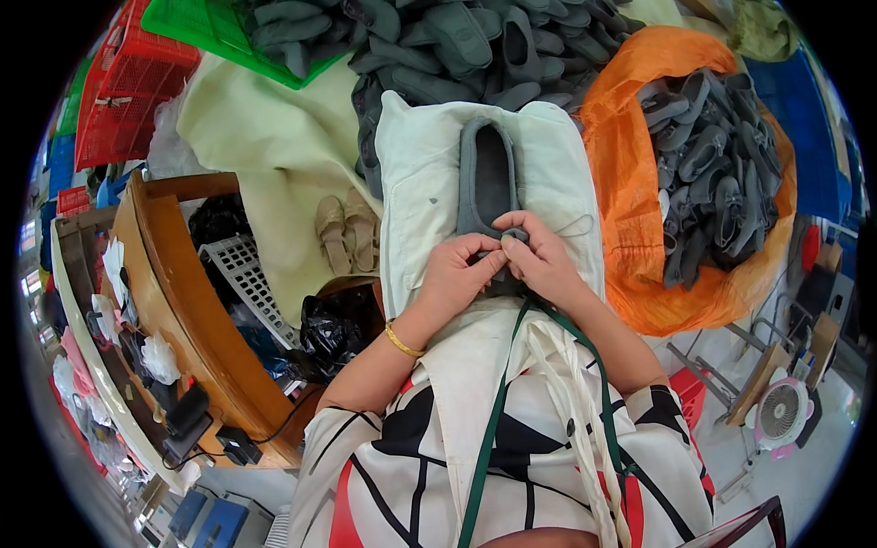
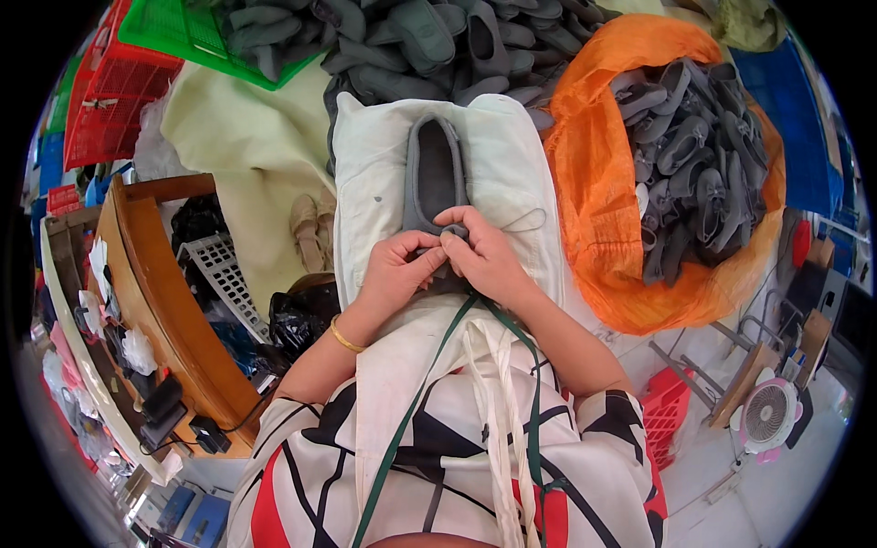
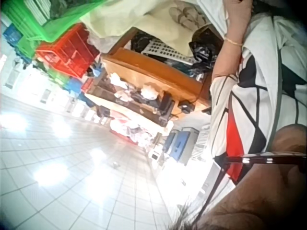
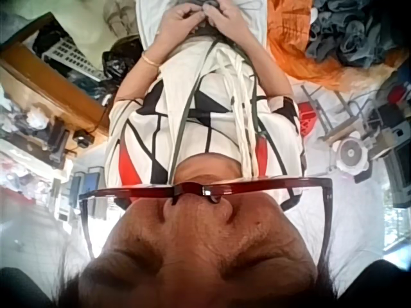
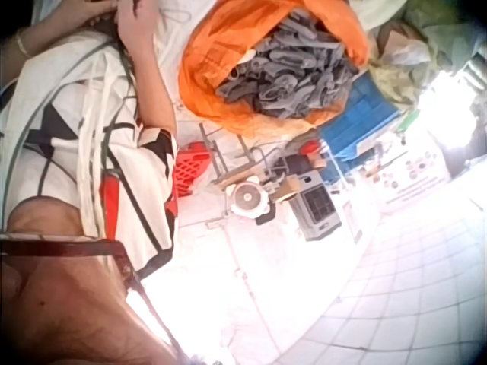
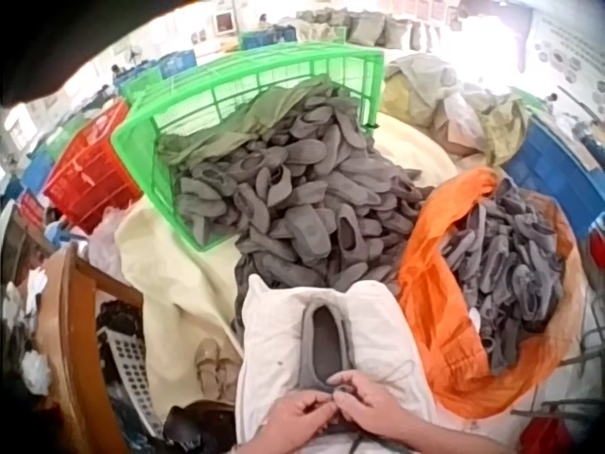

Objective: The person sews grey slippers using a needle and thread, repeatedly pulling the thread through the fabric. They handle multiple slippers from nearby piles, stitching the upper part of each slipper while seated in a workshop.

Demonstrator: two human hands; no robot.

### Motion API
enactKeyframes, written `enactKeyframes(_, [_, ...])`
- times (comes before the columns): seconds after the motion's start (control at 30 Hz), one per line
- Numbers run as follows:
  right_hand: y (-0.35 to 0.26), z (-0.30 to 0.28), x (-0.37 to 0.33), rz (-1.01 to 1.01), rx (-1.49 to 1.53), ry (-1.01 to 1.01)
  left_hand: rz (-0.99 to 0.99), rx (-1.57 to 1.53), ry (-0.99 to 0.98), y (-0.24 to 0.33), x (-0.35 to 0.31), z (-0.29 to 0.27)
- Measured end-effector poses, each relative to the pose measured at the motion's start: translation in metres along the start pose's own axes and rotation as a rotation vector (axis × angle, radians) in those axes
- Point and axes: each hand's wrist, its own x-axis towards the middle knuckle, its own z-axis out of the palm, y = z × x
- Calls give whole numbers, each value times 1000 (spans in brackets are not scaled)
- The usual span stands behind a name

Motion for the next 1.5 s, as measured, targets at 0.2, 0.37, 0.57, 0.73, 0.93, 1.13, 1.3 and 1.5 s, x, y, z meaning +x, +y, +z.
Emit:
enactKeyframes(0.2, [-24,-6,-14,-408,-605,208,362,355,105,-5,2,-3])
enactKeyframes(0.37, [-29,-9,-9,-795,-971,197,413,466,72,5,-1,3])
enactKeyframes(0.57, [-51,14,-19,-1182,-740,217,400,587,78,2,-10,4])
enactKeyframes(0.73, [-52,-17,-45,-110,233,68,505,742,62,10,-9,7])
enactKeyframes(0.93, [-53,-133,-84,-344,736,307,649,834,100,-3,-14,5])
enactKeyframes(1.13, [-58,-210,-122,-786,914,861,757,869,110,-5,-5,5])
enactKeyframes(1.3, [-52,-165,-79,-830,521,944,768,866,146,-5,-2,5])
enactKeyframes(1.5, [-26,-63,-35,-166,130,153,702,884,25,11,-19,-16])
